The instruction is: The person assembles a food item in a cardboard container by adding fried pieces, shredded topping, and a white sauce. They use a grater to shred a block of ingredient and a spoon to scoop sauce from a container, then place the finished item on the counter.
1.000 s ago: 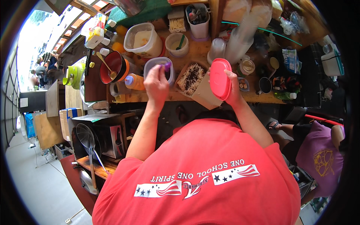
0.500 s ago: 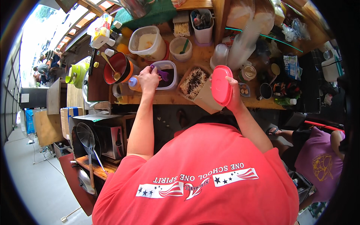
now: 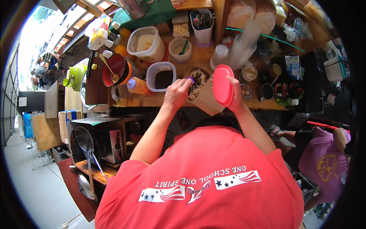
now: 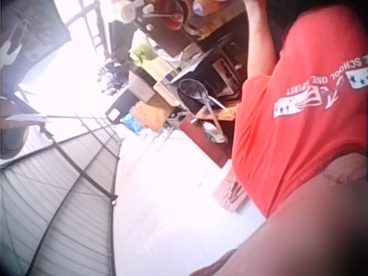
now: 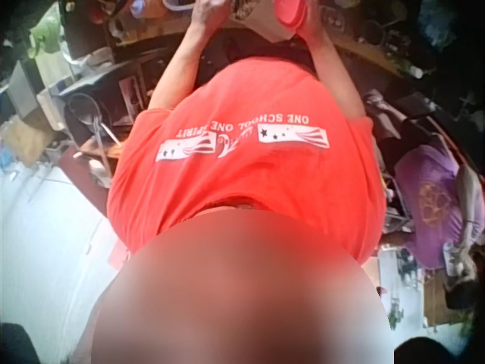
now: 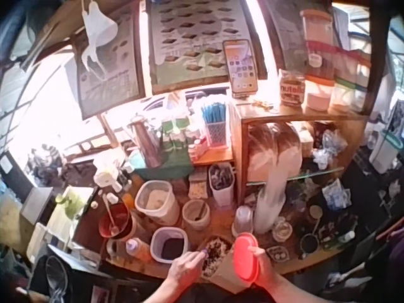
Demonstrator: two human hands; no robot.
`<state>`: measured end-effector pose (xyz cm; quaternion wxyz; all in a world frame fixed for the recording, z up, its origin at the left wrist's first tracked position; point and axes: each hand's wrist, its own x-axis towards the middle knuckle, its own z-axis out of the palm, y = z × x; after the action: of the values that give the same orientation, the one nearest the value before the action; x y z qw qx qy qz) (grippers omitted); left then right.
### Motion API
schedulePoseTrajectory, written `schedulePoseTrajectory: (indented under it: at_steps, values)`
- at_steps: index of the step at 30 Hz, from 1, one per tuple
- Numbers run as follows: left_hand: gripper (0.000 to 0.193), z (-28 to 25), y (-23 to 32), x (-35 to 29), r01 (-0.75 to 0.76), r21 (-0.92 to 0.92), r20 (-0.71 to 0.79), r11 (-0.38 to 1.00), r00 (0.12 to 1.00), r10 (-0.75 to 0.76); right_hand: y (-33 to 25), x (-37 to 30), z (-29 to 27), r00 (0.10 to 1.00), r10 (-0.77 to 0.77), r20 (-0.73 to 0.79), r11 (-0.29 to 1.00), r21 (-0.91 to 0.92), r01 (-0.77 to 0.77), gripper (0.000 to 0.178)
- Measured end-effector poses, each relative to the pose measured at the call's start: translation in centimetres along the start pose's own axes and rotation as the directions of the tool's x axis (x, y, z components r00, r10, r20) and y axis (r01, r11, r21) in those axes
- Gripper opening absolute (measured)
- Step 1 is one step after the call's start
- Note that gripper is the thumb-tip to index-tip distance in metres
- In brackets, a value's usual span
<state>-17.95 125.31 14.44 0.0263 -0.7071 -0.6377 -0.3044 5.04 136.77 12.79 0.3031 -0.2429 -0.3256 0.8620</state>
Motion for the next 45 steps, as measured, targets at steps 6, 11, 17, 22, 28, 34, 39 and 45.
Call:
schedulePoseTrajectory:
  at_steps: [6,11,17,22,28,34,39,45]
  values:
    - [0.017,-4.2,-2.4,-2.0,0.249,0.032,-0.391,0.968,0.894,-0.217,0.6,1.2,0.4,0.997,0.044,-0.056,0.999,-0.02,-0.046,0.057]
    - [0.057,-5.3,-5.1,-4.7,0.385,0.152,0.001,0.91,0.921,-0.39,2.1,4.7,5.2,0.994,-0.107,0.008,0.917,-0.385,0.102,0.077]
    - [0.041,-7.4,-3.6,-10.7,0.416,0.071,-0.08,0.907,0.909,-0.41,5.4,12.2,14.2,0.853,-0.018,0.521,-0.144,-0.846,0.514,0.126]
    - [0.024,-8.5,-3.5,-14.5,0.411,0.032,-0.018,0.911,0.912,-0.41,9.2,15.4,18.4,0.868,0.219,0.446,-0.438,-0.749,0.496,0.126]
    - [0.021,-9.1,-4.6,-15.5,0.376,-0.015,0.081,0.927,0.924,-0.374,10.7,15.3,17.8,0.828,0.071,0.556,-0.402,-0.744,0.534,0.112]
    - [0.02,-10.0,-5.2,-15.7,0.328,-0.061,0.151,0.943,0.937,-0.316,7.3,19.6,10.9,0.762,-0.639,-0.105,0.167,-0.986,0.004,0.05]
    - [0.017,-10.7,-5.2,-16.4,0.329,-0.037,0.271,0.943,0.912,-0.308,8.1,25.2,4.5,0.804,0.117,-0.582,0.779,-0.449,-0.438,0.04]
    - [0.018,-11.4,-3.7,-14.9,0.325,-0.088,0.282,0.942,0.915,-0.289,11.3,27.0,1.5,0.852,0.086,-0.517,0.976,-0.126,-0.175,0.026]
